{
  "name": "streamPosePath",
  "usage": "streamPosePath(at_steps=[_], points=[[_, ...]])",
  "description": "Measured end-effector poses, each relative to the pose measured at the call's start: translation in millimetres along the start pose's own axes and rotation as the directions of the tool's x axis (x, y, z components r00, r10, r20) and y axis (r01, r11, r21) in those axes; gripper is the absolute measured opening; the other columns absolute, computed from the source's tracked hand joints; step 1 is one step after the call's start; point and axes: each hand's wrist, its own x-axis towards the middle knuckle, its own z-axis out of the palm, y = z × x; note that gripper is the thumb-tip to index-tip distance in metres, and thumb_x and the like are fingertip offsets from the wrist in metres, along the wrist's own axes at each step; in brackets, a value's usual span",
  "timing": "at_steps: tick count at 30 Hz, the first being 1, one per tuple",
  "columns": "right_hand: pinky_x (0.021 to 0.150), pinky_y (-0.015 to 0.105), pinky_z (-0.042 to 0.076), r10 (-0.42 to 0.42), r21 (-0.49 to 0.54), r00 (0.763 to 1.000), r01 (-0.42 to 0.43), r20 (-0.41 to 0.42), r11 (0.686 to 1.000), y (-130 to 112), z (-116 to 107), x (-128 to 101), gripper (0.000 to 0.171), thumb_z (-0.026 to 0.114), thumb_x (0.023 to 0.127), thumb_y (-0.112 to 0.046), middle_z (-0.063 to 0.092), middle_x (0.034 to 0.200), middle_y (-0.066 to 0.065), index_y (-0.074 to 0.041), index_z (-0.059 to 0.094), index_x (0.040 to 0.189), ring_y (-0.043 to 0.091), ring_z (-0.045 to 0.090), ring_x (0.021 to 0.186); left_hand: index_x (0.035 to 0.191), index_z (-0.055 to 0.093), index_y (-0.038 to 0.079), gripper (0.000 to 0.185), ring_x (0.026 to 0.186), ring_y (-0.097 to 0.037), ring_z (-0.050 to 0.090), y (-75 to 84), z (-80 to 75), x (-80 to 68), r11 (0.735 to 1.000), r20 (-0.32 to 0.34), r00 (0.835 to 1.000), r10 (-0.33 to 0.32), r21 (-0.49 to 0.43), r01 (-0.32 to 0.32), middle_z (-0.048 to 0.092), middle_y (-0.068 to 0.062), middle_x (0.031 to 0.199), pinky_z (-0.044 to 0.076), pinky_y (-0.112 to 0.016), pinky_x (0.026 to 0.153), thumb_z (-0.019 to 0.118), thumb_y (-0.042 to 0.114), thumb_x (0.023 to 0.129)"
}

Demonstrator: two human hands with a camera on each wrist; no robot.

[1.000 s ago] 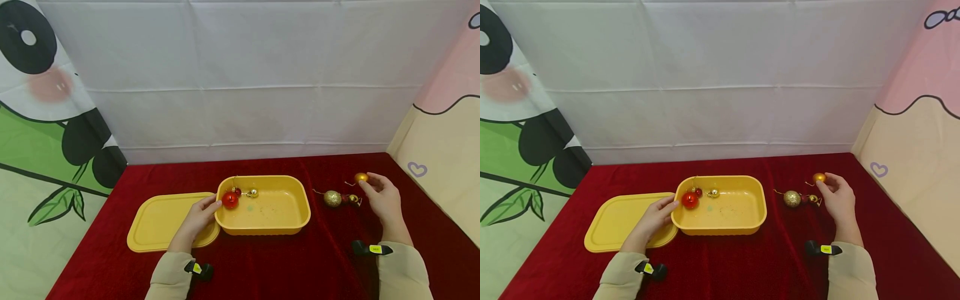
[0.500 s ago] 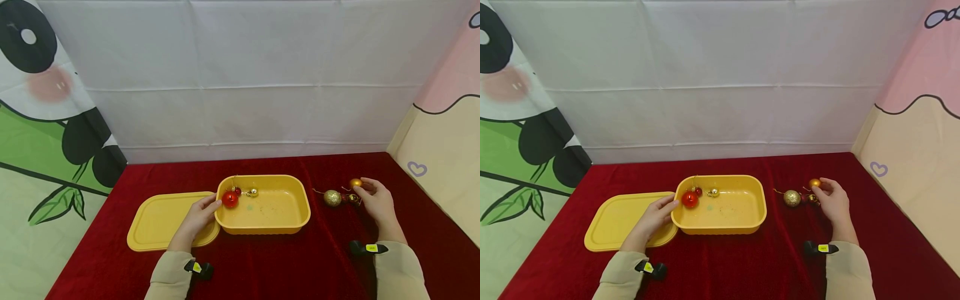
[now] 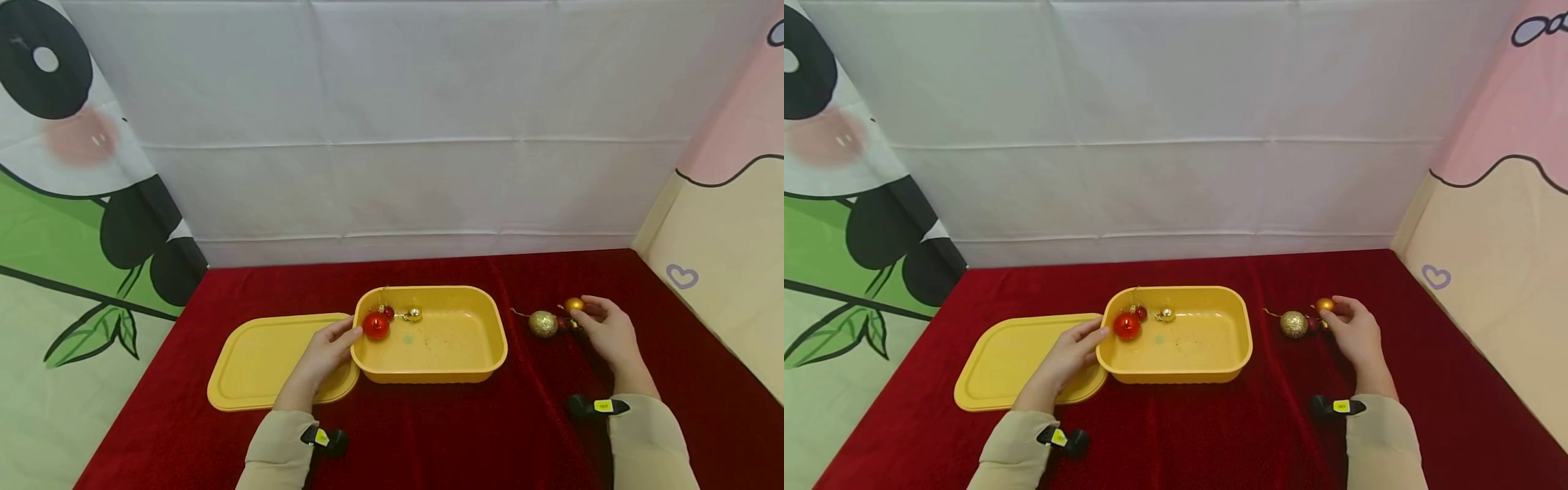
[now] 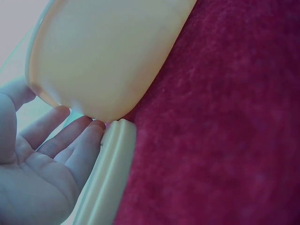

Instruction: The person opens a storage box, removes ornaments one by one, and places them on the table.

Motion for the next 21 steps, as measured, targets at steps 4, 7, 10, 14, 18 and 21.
streamPosePath(at_steps=[4, 7, 10, 14, 18, 21], points=[[0.062, 0.010, 0.044, 0.002, -0.021, 1.000, -0.001, 0.013, 1.000, 1.0, 3.0, 1.2, 0.054, 0.053, 0.096, -0.031, 0.052, 0.127, 0.032, 0.006, 0.043, 0.135, -0.018, 0.041, 0.076, 0.142, 0.042, 0.006, 0.054, 0.118, -0.030, 0.057, -0.4, 0.0, 0.5, 1.000, -0.002, 1.000, -0.001, -0.001, 0.001, 0.047, -0.019, 0.141, 0.052, -0.035, 0.093, 0.057, 0.028, 0.095], [0.063, 0.009, 0.043, -0.010, -0.042, 1.000, 0.010, 0.010, 0.999, 1.4, 5.1, 1.6, 0.053, 0.054, 0.095, -0.030, 0.053, 0.127, 0.032, 0.006, 0.044, 0.134, -0.016, 0.042, 0.077, 0.142, 0.042, 0.007, 0.054, 0.118, -0.030, 0.056, -0.6, 0.1, 0.6, 1.000, -0.001, 1.000, -0.002, 0.001, 0.002, 0.046, -0.019, 0.142, 0.052, -0.035, 0.093, 0.057, 0.028, 0.095], [0.063, 0.011, 0.042, -0.020, -0.076, 1.000, 0.020, 0.003, 0.997, 1.5, 6.6, 1.4, 0.053, 0.054, 0.095, -0.031, 0.054, 0.125, 0.031, 0.005, 0.046, 0.133, -0.011, 0.045, 0.079, 0.143, 0.042, 0.007, 0.054, 0.119, -0.030, 0.056, -0.2, 0.1, -0.1, 1.000, 0.003, 1.000, -0.001, 0.003, 0.001, 0.046, -0.018, 0.142, 0.052, -0.034, 0.093, 0.057, 0.028, 0.095], [0.064, 0.014, 0.043, -0.030, -0.105, 1.000, 0.030, 0.003, 0.994, 1.4, 7.3, 1.3, 0.052, 0.053, 0.096, -0.031, 0.055, 0.123, 0.030, 0.004, 0.046, 0.133, 0.009, 0.057, 0.086, 0.143, 0.042, 0.007, 0.054, 0.120, -0.031, 0.055, 0.5, 0.4, -0.7, 1.000, 0.005, 1.000, -0.002, 0.003, 0.002, 0.045, -0.018, 0.143, 0.052, -0.035, 0.093, 0.057, 0.028, 0.095], [0.067, 0.018, 0.043, -0.033, -0.107, 0.999, 0.033, 0.003, 0.994, 1.0, 8.0, 1.3, 0.051, 0.052, 0.096, -0.030, 0.054, 0.124, 0.031, 0.005, 0.046, 0.133, 0.036, 0.059, 0.102, 0.143, 0.042, 0.007, 0.054, 0.120, -0.031, 0.056, 1.3, 0.6, -1.4, 1.000, 0.002, 1.000, -0.003, 0.009, 0.003, 0.046, -0.018, 0.142, 0.051, -0.035, 0.094, 0.057, 0.029, 0.095], [0.075, 0.029, 0.047, -0.035, -0.111, 0.999, 0.034, -0.002, 0.993, 0.5, 8.9, 1.3, 0.051, 0.051, 0.096, -0.030, 0.054, 0.124, 0.031, 0.005, 0.045, 0.133, 0.041, 0.056, 0.108, 0.143, 0.041, 0.007, 0.055, 0.120, -0.031, 0.056, 1.9, 0.6, -1.8, 1.000, 0.000, 1.000, -0.004, 0.014, 0.004, 0.045, -0.019, 0.143, 0.051, -0.035, 0.094, 0.057, 0.029, 0.095]])
